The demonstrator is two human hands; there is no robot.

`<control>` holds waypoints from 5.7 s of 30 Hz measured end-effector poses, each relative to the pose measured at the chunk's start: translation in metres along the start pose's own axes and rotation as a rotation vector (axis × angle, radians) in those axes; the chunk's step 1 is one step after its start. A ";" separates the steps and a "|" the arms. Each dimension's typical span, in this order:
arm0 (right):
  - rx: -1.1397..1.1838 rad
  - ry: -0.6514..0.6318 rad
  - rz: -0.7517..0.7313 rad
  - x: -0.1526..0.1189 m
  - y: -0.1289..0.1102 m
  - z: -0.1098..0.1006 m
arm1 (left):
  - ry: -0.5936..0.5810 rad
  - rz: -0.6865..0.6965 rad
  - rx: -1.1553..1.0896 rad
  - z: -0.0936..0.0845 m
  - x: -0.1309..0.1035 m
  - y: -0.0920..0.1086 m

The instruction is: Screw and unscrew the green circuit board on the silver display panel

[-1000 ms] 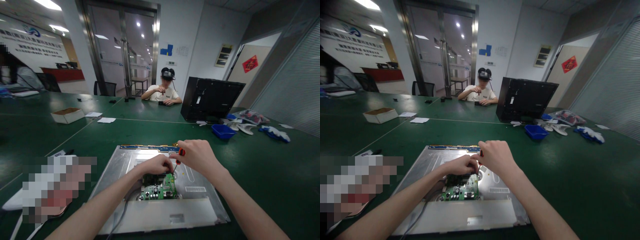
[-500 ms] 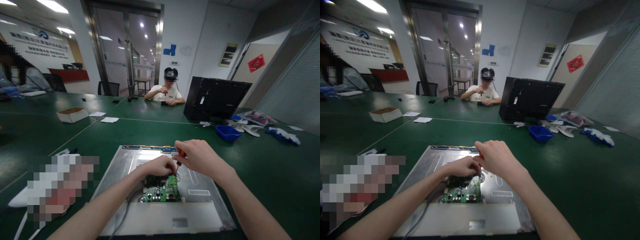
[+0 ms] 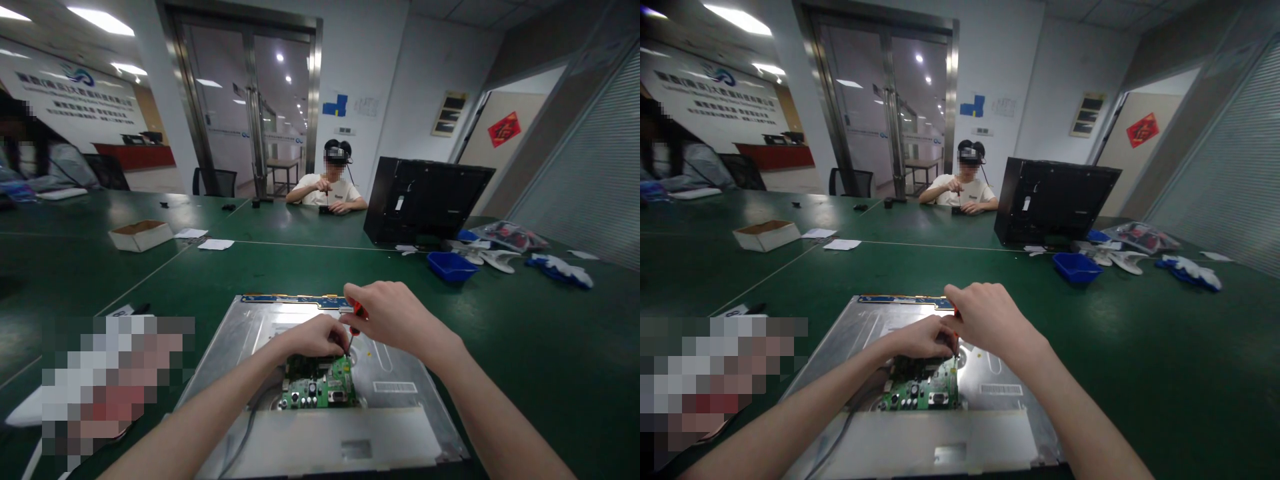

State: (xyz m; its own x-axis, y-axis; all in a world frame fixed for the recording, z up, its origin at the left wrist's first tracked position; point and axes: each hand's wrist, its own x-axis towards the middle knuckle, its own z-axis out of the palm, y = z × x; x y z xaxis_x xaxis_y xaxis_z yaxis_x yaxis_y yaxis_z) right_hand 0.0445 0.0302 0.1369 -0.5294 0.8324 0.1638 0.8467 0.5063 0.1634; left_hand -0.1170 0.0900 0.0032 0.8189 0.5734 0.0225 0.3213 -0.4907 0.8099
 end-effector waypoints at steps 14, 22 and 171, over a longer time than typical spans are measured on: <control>0.049 -0.028 -0.023 -0.005 -0.002 -0.005 | -0.008 0.004 -0.009 -0.001 0.001 0.002; 0.132 -0.046 -0.090 -0.010 -0.002 -0.010 | -0.008 0.036 -0.023 -0.001 0.001 0.000; 0.164 -0.093 -0.159 -0.013 0.004 -0.011 | -0.022 -0.066 0.260 -0.002 0.002 0.013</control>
State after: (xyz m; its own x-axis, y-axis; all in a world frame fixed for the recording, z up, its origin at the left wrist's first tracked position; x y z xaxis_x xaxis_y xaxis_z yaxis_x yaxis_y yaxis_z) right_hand 0.0544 0.0188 0.1466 -0.6560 0.7526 0.0569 0.7544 0.6561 0.0191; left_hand -0.1123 0.0866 0.0149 0.8015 0.5967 -0.0401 0.4832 -0.6067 0.6312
